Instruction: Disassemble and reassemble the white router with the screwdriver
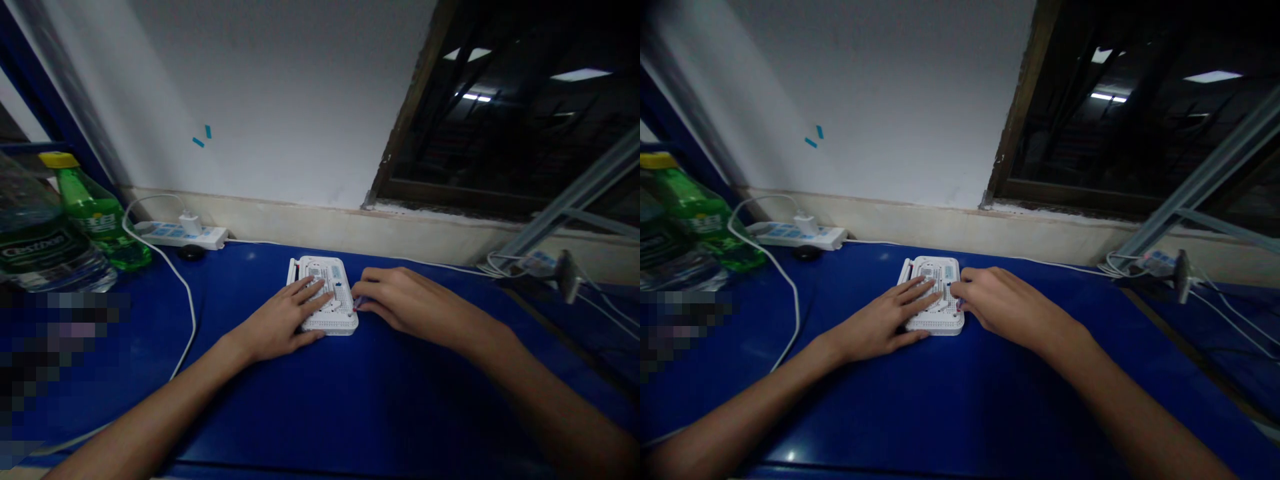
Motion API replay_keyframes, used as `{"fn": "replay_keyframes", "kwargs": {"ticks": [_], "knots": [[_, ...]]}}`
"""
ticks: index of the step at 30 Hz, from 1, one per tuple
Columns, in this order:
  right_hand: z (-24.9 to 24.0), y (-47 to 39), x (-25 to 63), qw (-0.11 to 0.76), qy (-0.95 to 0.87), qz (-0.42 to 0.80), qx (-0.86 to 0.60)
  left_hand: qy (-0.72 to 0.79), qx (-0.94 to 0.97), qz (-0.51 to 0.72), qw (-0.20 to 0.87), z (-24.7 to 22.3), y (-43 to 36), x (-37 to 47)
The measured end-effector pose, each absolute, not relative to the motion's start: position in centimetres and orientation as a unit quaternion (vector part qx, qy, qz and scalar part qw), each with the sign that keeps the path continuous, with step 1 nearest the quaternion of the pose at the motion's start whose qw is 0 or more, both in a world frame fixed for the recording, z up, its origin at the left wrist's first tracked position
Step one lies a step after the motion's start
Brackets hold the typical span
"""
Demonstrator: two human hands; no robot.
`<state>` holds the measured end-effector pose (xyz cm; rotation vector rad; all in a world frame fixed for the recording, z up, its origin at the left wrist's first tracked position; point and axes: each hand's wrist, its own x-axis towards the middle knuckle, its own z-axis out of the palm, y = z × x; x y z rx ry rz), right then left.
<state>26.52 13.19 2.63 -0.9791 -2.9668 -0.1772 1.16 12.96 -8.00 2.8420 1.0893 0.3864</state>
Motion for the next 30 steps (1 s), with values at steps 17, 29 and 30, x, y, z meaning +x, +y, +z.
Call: {"fn": "replay_keyframes", "kwargs": {"ticks": [17,29,30], "knots": [[3.6,14.0,23.4,-0.153,-0.91,-0.109,-0.369,0.362,0.921,0.133,0.05,-7.9,13.1,1.2],[3.9,13.4,22.4,-0.153,-0.939,-0.108,-0.29,0.362,0.919,0.145,0.063,-7.9,13.1,1.3],[3.8,13.1,22.2,-0.146,-0.932,-0.104,-0.315,0.362,0.919,0.145,0.064,-7.9,13.1,1.3]]}}
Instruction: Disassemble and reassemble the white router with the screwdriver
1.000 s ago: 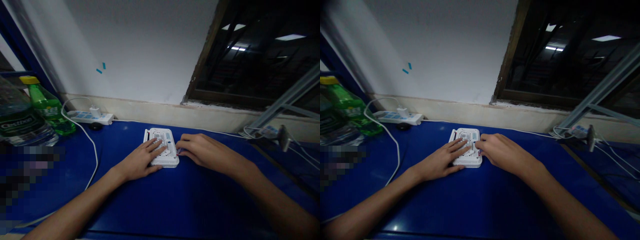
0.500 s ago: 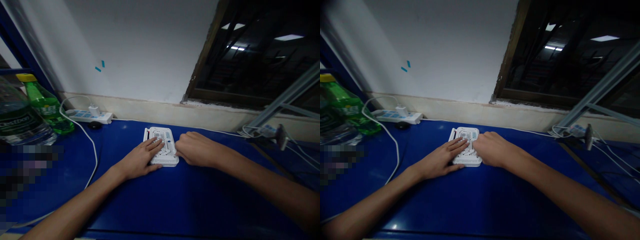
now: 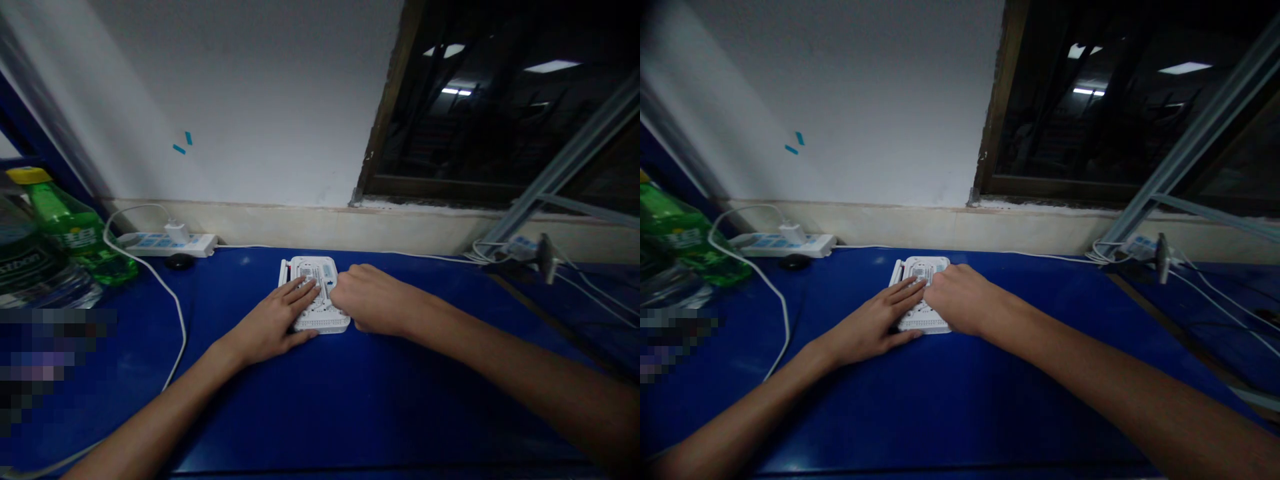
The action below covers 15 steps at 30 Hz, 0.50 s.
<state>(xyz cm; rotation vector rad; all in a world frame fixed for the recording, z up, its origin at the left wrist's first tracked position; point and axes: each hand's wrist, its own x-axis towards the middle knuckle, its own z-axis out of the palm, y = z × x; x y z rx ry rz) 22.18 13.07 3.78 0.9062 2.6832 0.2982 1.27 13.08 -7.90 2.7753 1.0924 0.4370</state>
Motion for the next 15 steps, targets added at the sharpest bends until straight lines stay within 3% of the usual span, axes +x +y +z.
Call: {"fn": "replay_keyframes", "kwargs": {"ticks": [7,15], "knots": [[3.1,13.1,21.4,0.11,0.872,0.062,0.472,0.358,0.922,0.134,0.066,-8.0,13.3,1.2],[5.7,15.7,23.7,0.093,0.888,-0.051,0.448,0.337,0.927,0.102,0.126,-7.0,14.1,0.1]]}}
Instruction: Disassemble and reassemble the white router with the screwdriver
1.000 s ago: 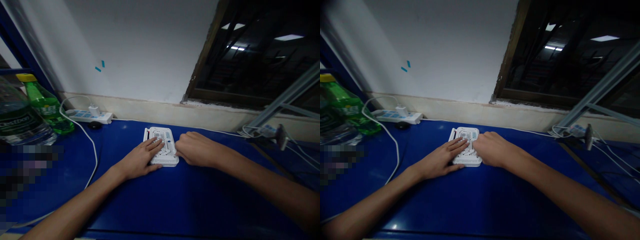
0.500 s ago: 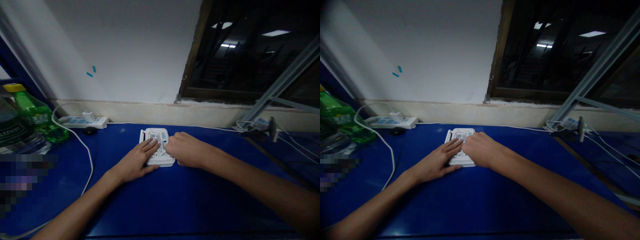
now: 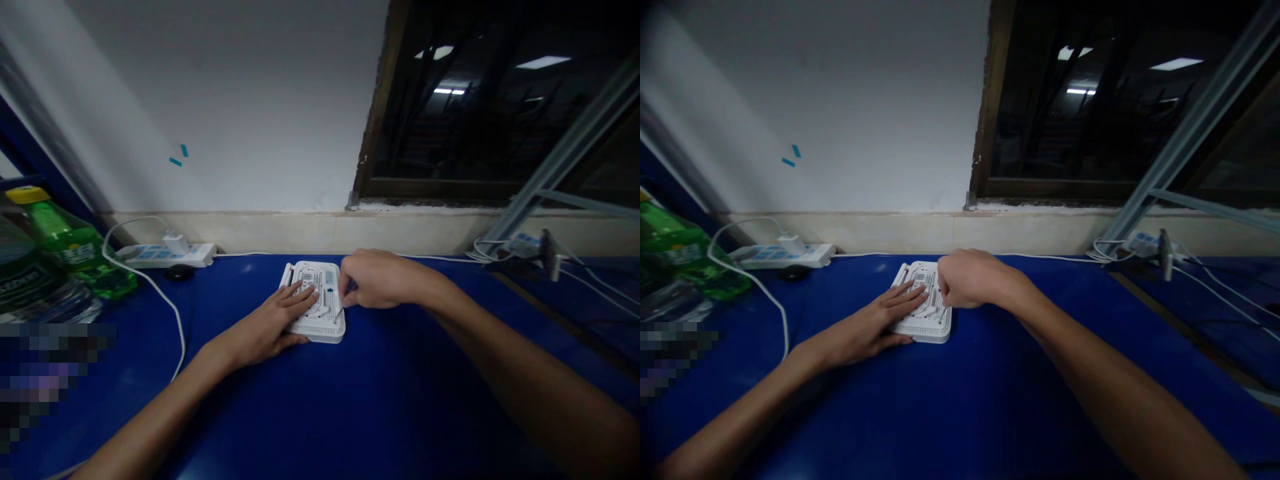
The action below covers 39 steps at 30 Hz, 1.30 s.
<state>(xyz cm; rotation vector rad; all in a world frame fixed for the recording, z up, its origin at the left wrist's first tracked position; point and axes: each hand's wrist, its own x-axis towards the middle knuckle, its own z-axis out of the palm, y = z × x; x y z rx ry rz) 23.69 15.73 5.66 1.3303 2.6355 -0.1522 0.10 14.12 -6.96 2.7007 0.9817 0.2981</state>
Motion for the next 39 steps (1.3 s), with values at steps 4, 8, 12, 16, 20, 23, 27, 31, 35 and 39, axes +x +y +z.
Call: {"fn": "replay_keyframes", "kwargs": {"ticks": [4,8,12,16,20,23,27,31,35,39], "knots": [[6.4,16.9,27.1,0.006,0.883,-0.139,0.448,0.352,0.925,0.044,0.134,-4.9,15.3,-2.4],[6.6,18.5,30.4,-0.066,0.891,-0.155,0.422,0.411,0.909,0.006,0.069,-2.1,18.0,-3.2],[7.2,19.5,31.1,0.014,0.89,-0.143,0.432,0.428,0.899,0.074,0.063,-0.1,19.7,-0.2],[7.4,19.0,29.4,0.022,0.893,-0.137,0.427,0.484,0.869,-0.035,0.1,-0.8,19.3,3.5],[6.2,18.4,27.6,0.017,0.901,-0.118,0.418,0.481,0.871,-0.05,0.088,-2.7,18.9,4.5],[5.2,18.4,26.8,0.018,0.903,-0.084,0.421,0.48,0.87,-0.051,0.103,-3.0,19.3,4.2],[4.5,18.1,26.2,0.009,0.903,-0.054,0.425,0.468,0.876,-0.053,0.104,-2.4,19.7,3.9],[4.6,17.5,26.1,0.005,0.897,-0.056,0.438,0.463,0.878,-0.069,0.104,-2.1,19.8,3.8],[4.6,17.1,26.3,0.006,0.897,-0.055,0.439,0.465,0.875,-0.076,0.112,-1.9,19.8,3.8],[4.1,17.2,25.9,0.023,0.892,-0.058,0.449,0.46,0.876,-0.076,0.12,-1.9,20.0,3.7]]}}
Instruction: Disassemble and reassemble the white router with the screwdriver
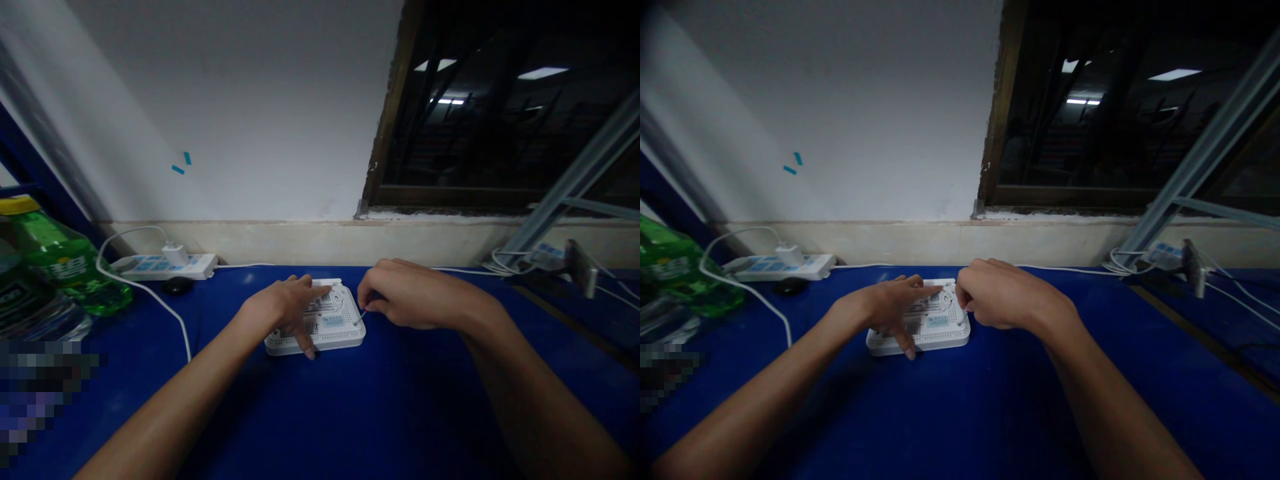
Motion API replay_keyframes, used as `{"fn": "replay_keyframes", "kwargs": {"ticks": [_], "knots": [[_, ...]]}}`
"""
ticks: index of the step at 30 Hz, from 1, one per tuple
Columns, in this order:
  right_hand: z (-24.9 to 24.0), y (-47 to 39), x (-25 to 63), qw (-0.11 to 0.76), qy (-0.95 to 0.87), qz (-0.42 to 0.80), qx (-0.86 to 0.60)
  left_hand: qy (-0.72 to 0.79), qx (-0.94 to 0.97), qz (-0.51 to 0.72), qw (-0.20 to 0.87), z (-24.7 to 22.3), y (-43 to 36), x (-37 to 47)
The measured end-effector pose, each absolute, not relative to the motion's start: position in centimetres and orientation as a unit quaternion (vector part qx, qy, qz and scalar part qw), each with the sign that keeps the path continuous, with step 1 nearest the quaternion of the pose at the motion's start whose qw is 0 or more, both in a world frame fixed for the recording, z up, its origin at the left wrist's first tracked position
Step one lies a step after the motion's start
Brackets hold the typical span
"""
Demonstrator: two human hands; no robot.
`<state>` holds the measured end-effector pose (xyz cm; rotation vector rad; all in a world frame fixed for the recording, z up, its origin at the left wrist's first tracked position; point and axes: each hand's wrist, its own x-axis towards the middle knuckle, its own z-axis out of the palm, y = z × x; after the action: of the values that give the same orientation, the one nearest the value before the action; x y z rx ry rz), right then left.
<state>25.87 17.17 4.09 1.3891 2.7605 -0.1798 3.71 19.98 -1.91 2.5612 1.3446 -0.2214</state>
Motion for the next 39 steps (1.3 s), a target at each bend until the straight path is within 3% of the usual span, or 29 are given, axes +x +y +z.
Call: {"fn": "replay_keyframes", "kwargs": {"ticks": [11,17,26,34,39], "knots": [[4.3,15.5,24.8,-0.006,0.923,-0.102,0.371,0.447,0.872,-0.146,0.139,-0.4,20.0,3.9],[2.8,17.3,25.3,-0.073,0.91,-0.014,0.409,0.458,0.864,-0.157,0.139,-0.3,19.8,3.9],[-1.7,15.9,26.1,-0.327,0.841,0.013,0.43,0.454,0.867,-0.154,0.136,0.0,19.4,3.9],[-3.6,15.1,26.8,-0.417,0.801,-0.065,0.424,0.454,0.869,-0.144,0.132,-0.6,19.7,3.7],[-3.8,14.9,26.0,-0.451,0.795,0.026,0.404,0.444,0.878,-0.134,0.122,-1.2,19.9,3.5]]}}
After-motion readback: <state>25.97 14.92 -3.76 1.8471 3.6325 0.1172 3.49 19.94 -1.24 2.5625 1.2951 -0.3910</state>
